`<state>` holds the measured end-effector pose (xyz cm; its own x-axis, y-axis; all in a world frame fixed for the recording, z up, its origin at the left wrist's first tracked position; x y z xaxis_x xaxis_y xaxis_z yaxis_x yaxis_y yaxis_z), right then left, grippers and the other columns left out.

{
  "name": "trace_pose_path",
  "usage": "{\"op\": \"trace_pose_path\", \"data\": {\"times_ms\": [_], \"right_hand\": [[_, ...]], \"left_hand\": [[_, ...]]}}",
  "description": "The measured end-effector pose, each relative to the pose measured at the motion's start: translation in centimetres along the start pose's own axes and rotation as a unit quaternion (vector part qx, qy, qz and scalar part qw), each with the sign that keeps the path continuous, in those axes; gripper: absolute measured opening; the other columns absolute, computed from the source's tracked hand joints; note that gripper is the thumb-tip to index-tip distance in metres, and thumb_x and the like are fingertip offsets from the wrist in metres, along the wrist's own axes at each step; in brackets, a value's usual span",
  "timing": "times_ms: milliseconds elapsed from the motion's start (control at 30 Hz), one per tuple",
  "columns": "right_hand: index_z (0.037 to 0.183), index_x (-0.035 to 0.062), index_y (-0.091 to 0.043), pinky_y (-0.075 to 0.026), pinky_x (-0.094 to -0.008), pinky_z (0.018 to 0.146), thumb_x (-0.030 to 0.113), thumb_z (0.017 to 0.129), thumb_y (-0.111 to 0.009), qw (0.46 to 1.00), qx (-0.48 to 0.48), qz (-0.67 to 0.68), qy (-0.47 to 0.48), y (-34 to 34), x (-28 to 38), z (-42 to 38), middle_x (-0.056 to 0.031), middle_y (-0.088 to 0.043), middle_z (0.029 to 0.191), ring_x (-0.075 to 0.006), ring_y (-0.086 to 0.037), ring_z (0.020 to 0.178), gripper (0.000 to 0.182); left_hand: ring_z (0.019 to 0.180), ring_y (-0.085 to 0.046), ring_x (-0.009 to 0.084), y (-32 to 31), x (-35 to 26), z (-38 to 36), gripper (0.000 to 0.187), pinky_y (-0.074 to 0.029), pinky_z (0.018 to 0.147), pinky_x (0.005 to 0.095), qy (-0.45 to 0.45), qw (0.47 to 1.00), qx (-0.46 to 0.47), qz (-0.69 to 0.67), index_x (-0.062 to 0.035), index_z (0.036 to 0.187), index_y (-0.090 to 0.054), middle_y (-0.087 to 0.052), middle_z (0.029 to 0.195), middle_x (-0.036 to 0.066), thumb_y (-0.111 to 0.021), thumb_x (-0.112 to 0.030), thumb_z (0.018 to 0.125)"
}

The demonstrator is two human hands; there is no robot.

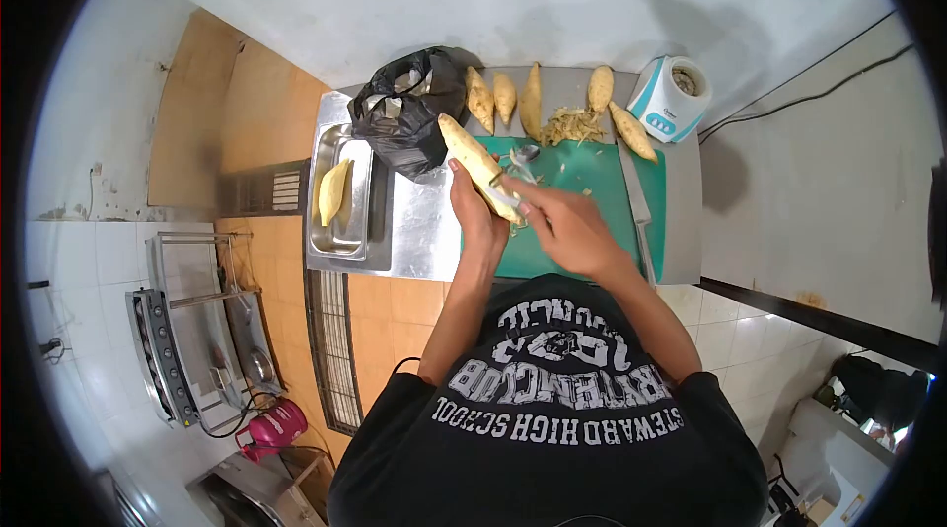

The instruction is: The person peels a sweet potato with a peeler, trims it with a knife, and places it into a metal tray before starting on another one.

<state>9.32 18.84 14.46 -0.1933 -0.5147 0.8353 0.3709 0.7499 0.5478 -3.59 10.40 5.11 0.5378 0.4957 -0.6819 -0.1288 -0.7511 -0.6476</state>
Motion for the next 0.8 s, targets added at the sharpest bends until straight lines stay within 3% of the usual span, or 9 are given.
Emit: {"op": "trace_pose_path", "data": {"times_ms": [67, 167, 300, 400, 467, 633, 700, 767, 800], "right_hand": [[0.141, 0.0194, -0.061, -0.051, -0.0471, 0.074, 0.019, 0.102, -0.057, 0.995, 0.017, -0.094, 0.009, -1.5, -0.9, -0.9, -0.0197, -0.067, 0.088, -0.0374, -0.065, 0.078, 0.04], [0.141, 0.0204, -0.061, -0.051, -0.0487, 0.074, 0.021, 0.102, -0.057, 0.991, 0.092, -0.098, -0.019, -1.1, -1.1, -3.8, -0.018, -0.065, 0.084, -0.0379, -0.065, 0.08, 0.039], [0.144, 0.0238, -0.058, -0.052, -0.0507, 0.073, 0.023, 0.102, -0.056, 0.99, 0.095, -0.106, -0.017, -0.4, -2.8, -4.8, -0.0175, -0.068, 0.09, -0.039, -0.066, 0.081, 0.042], [0.144, 0.0236, -0.058, -0.053, -0.0502, 0.075, 0.022, 0.102, -0.055, 0.997, 0.012, -0.072, -0.021, 1.3, -2.1, -2.8, -0.0167, -0.07, 0.092, -0.0393, -0.067, 0.084, 0.042], [0.144, 0.0166, -0.058, -0.052, -0.0456, 0.079, 0.017, 0.102, -0.055, 0.999, -0.022, -0.048, 0.013, 1.6, -1.3, -0.7, -0.0212, -0.071, 0.11, -0.04, -0.067, 0.088, 0.041], [0.142, 0.0165, -0.059, -0.052, -0.0461, 0.08, 0.019, 0.104, -0.053, 1.0, -0.023, -0.02, -0.004, 2.0, 0.7, 3.6, -0.0214, -0.071, 0.11, -0.0418, -0.066, 0.091, 0.039], [0.141, 0.0163, -0.06, -0.052, -0.0468, 0.08, 0.02, 0.104, -0.052, 0.999, -0.022, -0.037, -0.015, 1.5, 0.2, 4.3, -0.021, -0.071, 0.109, -0.0419, -0.066, 0.092, 0.039], [0.139, 0.0163, -0.061, -0.052, -0.049, 0.079, 0.021, 0.103, -0.053, 0.995, -0.054, -0.076, 0.042, -0.1, -1.2, 4.6, -0.0187, -0.072, 0.104, -0.0412, -0.066, 0.087, 0.037], [0.139, 0.0163, -0.061, -0.052, -0.049, 0.079, 0.021, 0.103, -0.053, 0.995, -0.051, -0.075, 0.043, -0.2, -1.3, 4.4, -0.0187, -0.072, 0.104, -0.0412, -0.066, 0.087, 0.037]], "left_hand": [[0.095, -0.063, 0.023, 0.3, -0.4, 0.7, 0.056, -0.053, 0.088, 0.0379, -0.011, 1.0, 0.003, 0.003, -0.0022, 0.129, -0.055, -0.064, 0.11, 0.012, -0.042, -0.052, 0.108], [0.092, -0.062, 0.0217, 1.3, -1.1, 1.8, 0.057, -0.053, 0.084, 0.0363, -0.028, 0.998, -0.041, 0.026, -0.0007, 0.13, -0.053, -0.063, 0.111, 0.014, -0.041, -0.052, 0.109], [0.091, -0.062, 0.0221, 1.1, -1.9, 1.7, 0.057, -0.053, 0.083, 0.0364, -0.052, 0.996, -0.072, -0.021, -0.001, 0.133, -0.051, -0.063, 0.112, 0.015, -0.04, -0.052, 0.109], [0.092, -0.062, 0.0213, 1.2, -1.1, 1.4, 0.057, -0.053, 0.083, 0.0365, -0.034, 0.998, -0.054, -0.007, -0.0027, 0.133, -0.051, -0.063, 0.112, 0.013, -0.04, -0.053, 0.109], [0.092, -0.063, 0.0189, 0.3, -0.2, 0.8, 0.056, -0.053, 0.082, 0.0352, -0.004, 1.0, -0.01, -0.028, -0.0046, 0.133, -0.052, -0.063, 0.111, 0.01, -0.039, -0.053, 0.109], [0.095, -0.064, 0.0162, -0.5, 1.4, -1.0, 0.056, -0.055, 0.081, 0.0326, 0.044, 0.995, 0.055, 0.07, -0.0045, 0.139, -0.05, -0.063, 0.114, 0.008, -0.035, -0.051, 0.11], [0.118, -0.061, 0.0229, -1.0, 1.9, -1.3, 0.057, -0.052, 0.1, 0.0413, 0.068, 0.99, 0.097, 0.075, -0.0061, 0.146, -0.043, -0.058, 0.132, 0.012, -0.03, -0.049, 0.111], [0.118, -0.062, 0.0228, -1.2, 1.9, -1.5, 0.056, -0.053, 0.1, 0.0392, 0.066, 0.987, 0.109, 0.094, -0.0049, 0.145, -0.042, -0.058, 0.132, 0.012, -0.028, -0.048, 0.112], [0.112, -0.064, 0.0215, -1.2, 1.8, -1.5, 0.054, -0.054, 0.093, 0.0379, 0.052, 0.993, 0.078, 0.074, -0.0035, 0.14, -0.047, -0.061, 0.125, 0.012, -0.03, -0.047, 0.112]]}}
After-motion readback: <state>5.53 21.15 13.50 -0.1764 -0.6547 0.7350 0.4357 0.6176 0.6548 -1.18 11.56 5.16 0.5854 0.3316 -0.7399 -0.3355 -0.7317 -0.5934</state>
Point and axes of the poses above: each hand's wrist, its own z-axis towards the middle knuckle, its own y-axis out of the back of the hand, x = y × z, the point moved 4 cm from there along z, towards the middle knuckle
